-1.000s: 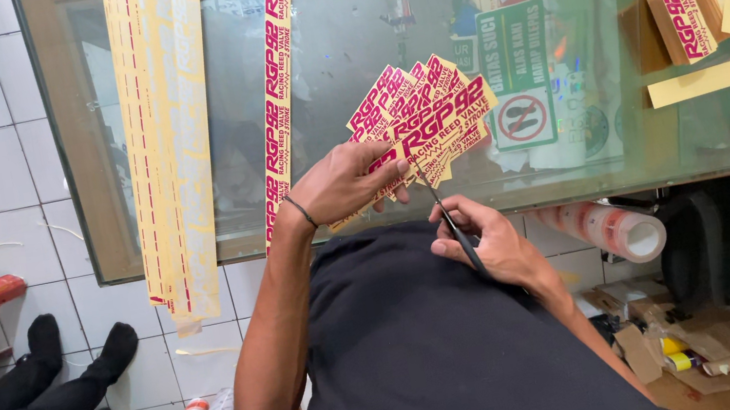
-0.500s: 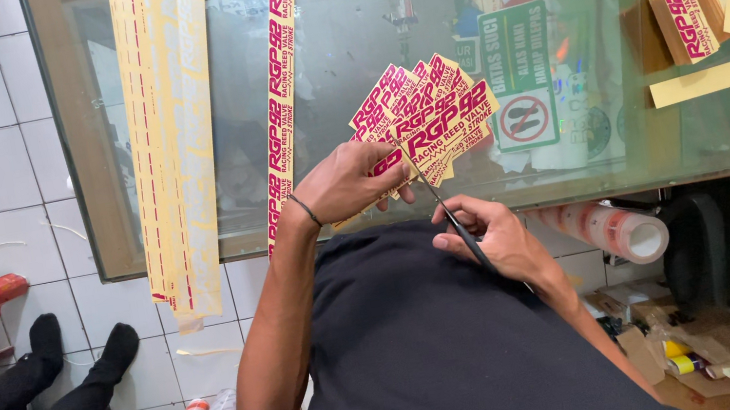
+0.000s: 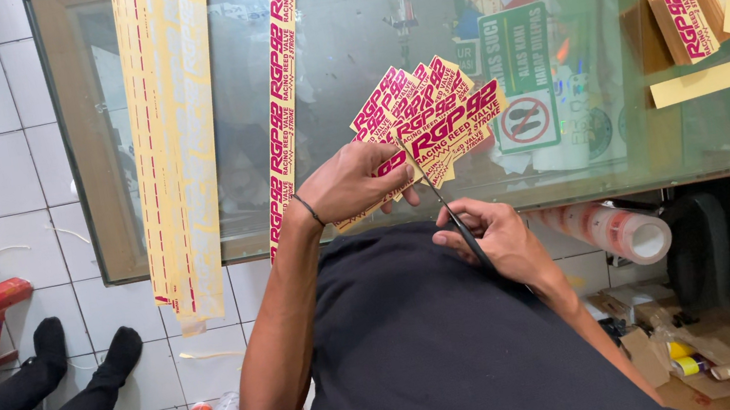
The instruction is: The person uses scissors to cut individual stickers from a long strip of yellow and red printed material. They repeatedly cut the stickers, place them on a glass table, and then gather the cut pieces into a neat stack.
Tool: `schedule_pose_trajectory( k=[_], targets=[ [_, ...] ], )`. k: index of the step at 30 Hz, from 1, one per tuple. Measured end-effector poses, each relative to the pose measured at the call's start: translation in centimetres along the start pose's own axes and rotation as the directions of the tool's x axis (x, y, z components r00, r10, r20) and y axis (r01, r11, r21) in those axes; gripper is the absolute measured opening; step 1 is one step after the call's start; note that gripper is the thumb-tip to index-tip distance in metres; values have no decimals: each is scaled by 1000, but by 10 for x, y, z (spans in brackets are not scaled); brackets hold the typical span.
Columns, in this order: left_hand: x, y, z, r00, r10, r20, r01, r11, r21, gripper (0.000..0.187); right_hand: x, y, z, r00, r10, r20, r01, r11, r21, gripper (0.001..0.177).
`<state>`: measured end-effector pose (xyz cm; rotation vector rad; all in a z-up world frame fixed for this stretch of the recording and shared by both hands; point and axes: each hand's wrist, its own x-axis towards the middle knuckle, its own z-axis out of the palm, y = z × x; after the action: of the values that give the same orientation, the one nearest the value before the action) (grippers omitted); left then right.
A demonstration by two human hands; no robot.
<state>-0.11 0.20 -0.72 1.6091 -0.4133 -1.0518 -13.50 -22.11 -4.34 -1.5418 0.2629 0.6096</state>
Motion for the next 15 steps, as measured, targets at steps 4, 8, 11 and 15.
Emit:
schedule_pose_trajectory(
  k=[4,8,11,15],
  targets=[
    [11,-10,5,1000,-8,-2,8,1000,-22,26,8,18,0,999,-3,-44,4,1000,21,23],
    [57,-60,12,991,8,-131,-5,1000,27,27,18,28,-6,969,-78,-236,104,990,96,28],
    [83,-92,25,932,-2,-363,127,938,322,57,17,27,-9,929,-101,-355,149,983,108,27],
    [61,-114,11,691,73,-719,453,731,510,98,21,40,-27,877,-116,-467,198,972,130,26]
  ],
)
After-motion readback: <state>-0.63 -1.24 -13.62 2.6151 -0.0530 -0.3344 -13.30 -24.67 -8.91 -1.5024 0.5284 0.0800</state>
